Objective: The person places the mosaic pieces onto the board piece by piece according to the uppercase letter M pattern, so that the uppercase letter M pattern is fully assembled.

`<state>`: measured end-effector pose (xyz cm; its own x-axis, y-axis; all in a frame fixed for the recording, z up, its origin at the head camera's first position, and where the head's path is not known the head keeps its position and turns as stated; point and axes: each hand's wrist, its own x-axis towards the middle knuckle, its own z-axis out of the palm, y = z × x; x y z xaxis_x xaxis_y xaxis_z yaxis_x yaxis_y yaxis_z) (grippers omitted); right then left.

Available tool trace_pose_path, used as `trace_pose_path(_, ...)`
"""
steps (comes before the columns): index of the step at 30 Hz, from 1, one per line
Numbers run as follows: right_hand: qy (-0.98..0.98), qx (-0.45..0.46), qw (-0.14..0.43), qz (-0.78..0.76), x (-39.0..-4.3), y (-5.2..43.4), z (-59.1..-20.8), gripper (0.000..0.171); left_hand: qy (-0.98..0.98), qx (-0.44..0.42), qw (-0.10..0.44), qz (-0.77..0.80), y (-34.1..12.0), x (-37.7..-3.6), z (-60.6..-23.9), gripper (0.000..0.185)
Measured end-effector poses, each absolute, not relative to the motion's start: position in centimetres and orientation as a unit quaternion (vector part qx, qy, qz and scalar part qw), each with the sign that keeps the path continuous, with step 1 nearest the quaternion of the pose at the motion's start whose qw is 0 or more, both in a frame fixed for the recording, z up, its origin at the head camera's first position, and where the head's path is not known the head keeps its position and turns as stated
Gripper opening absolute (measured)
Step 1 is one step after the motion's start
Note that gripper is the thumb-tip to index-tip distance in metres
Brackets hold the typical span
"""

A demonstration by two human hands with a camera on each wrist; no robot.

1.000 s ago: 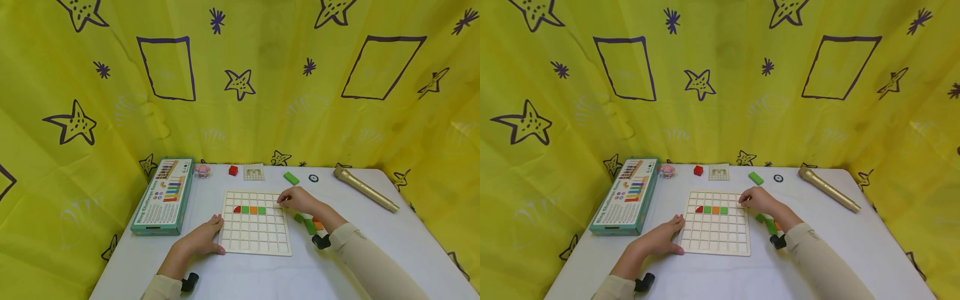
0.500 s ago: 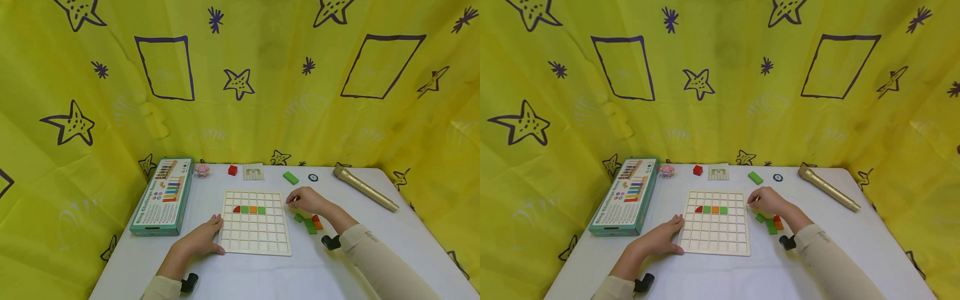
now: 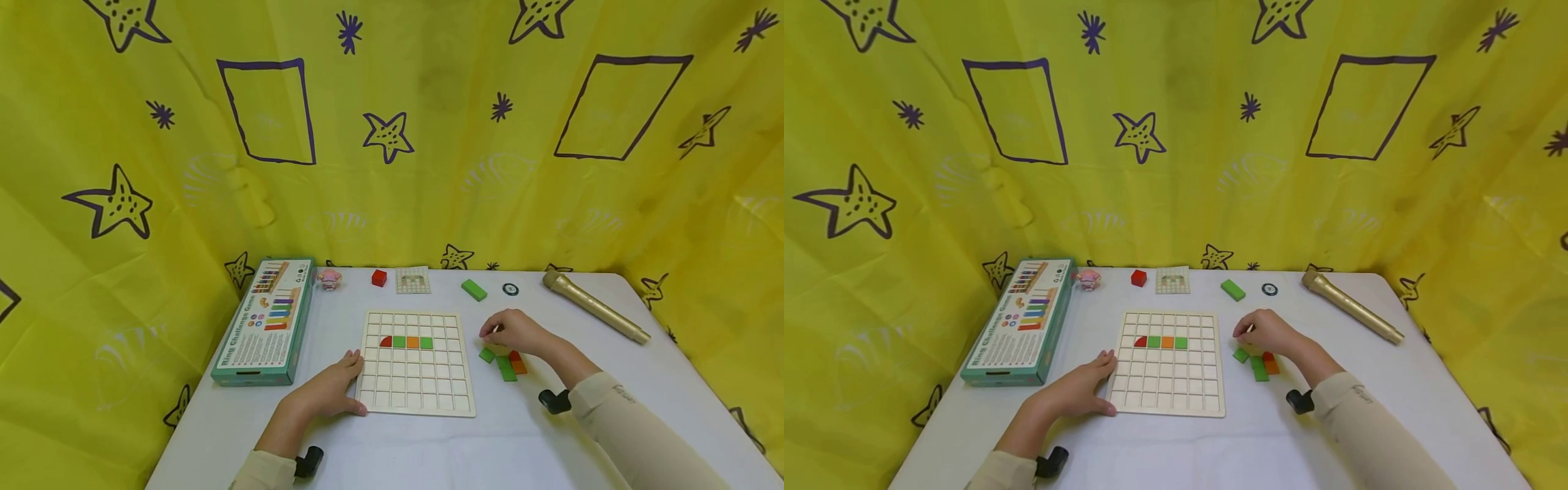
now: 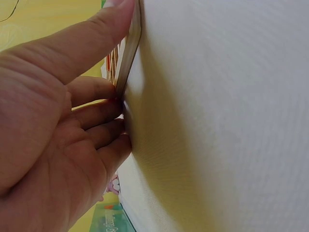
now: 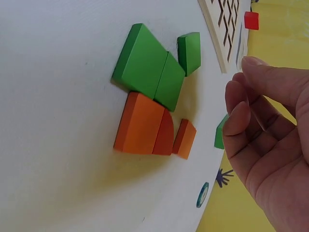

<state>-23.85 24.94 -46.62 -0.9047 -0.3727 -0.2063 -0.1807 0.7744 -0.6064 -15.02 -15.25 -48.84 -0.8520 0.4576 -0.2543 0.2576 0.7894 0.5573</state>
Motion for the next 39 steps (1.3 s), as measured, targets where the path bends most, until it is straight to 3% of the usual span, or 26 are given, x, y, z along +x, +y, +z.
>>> trace_pose_path(23,0.933,-0.137,0.150,-0.298,-22.1,28.4,-47.4,0.005,0.927,0.190,0.193,0.258,-15.2,-15.1,-49.0,0.100)
trace_pose_path(39,0.923,-0.172,0.168,-0.299,-21.8,30.5,-48.5,0.020,0.929,0.187,0.195,0.255,-15.3,-15.2,-49.0,0.101)
